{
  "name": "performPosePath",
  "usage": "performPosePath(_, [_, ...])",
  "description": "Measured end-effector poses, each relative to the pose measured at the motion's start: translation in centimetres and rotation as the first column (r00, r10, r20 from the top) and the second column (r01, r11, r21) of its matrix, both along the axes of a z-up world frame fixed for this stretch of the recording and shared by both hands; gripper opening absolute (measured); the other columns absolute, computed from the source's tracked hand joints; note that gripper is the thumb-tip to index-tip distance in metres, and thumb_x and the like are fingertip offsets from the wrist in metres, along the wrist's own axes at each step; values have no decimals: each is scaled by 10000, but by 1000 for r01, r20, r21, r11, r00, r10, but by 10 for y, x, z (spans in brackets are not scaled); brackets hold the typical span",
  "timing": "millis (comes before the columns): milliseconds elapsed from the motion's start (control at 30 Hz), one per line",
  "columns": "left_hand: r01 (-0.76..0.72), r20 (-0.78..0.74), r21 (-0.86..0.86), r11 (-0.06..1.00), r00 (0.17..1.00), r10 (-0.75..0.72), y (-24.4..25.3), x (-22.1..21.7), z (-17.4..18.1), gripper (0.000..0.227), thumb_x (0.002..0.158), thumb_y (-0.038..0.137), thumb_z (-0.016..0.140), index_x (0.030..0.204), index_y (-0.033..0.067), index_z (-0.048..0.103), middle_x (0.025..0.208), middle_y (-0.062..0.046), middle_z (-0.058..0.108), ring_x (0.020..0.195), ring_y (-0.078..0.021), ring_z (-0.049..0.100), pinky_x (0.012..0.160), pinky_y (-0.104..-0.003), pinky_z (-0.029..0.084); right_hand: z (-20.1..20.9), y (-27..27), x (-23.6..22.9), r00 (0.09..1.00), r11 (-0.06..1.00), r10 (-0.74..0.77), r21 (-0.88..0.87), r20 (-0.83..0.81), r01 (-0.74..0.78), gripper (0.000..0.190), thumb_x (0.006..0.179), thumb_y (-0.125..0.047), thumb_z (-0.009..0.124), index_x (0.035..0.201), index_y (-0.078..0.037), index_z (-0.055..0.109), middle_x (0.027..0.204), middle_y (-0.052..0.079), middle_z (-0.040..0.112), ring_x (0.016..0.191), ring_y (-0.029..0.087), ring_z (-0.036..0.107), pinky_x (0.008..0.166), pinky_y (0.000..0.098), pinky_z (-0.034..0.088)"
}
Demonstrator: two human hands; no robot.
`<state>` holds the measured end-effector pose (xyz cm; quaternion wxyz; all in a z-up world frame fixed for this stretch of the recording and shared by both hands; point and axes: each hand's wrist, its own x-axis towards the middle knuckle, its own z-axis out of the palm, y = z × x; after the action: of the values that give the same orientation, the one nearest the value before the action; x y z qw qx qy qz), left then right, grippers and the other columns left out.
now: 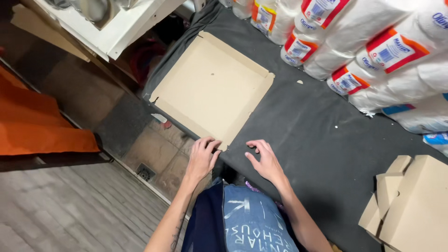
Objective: The person assembles flat cardboard boxes by folding the flaps and locking the tabs into place. They work on a table, handling the boxes one by one and stacking the finished ones to the side.
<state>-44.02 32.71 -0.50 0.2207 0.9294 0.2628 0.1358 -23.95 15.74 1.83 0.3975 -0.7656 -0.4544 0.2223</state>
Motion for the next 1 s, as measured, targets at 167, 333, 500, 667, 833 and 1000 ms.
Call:
performPosePath(167, [143,-45,122,982,989,-138,18,1,-15,291,1018,416,563,1291,325,609,1262,-30,527,1192,-285,538,1002,-430,456,-16,47,-17,992,995,-11,-102,-123,-1,468,883,-154,751,1329,-117,615,1113,88,657,917,248,606,876,430,465])
performPosePath(333, [243,-90,108,964,968,-234,32,8,-18,285,993,506,558,1221,338,590,1240,5,479,1165,-255,520,965,-403,432,-21,53,-19,985,988,-48,-153,-164,23,509,879,-118,725,1368,-119,587,1145,70,635,943,219,587,887,381,400])
performPosePath(500, [305,-38,-12,952,952,-305,43,16,-15,233,968,465,630,1104,281,589,1134,26,459,1092,-226,505,893,-389,411,-32,54,-20,980,991,-117,-81,-163,105,475,859,-112,749,1318,-141,626,1105,65,667,898,209,653,821,353,433])
performPosePath(667, [355,9,-30,934,935,-355,52,14,-15,232,949,433,664,1097,261,615,1112,27,486,1068,-227,514,844,-383,412,-21,58,-28,979,986,-149,-93,-136,137,496,833,-189,807,1302,-171,648,1103,26,667,897,183,644,831,331,415])
performPosePath(833, [411,33,-5,911,911,-411,63,15,-11,249,914,414,705,1078,242,631,1081,35,506,1026,-223,519,796,-380,413,-15,64,-39,983,981,-151,-136,-102,137,667,743,-365,911,1326,-184,639,1148,16,620,923,182,566,866,347,361])
performPosePath(1000, [440,177,77,895,877,-447,67,14,-7,220,959,374,671,1053,176,657,982,-7,549,924,-238,564,732,-374,460,-18,65,-41,980,976,-182,-141,-84,169,684,730,-385,918,1328,-208,638,1151,-13,604,923,155,542,862,329,355])
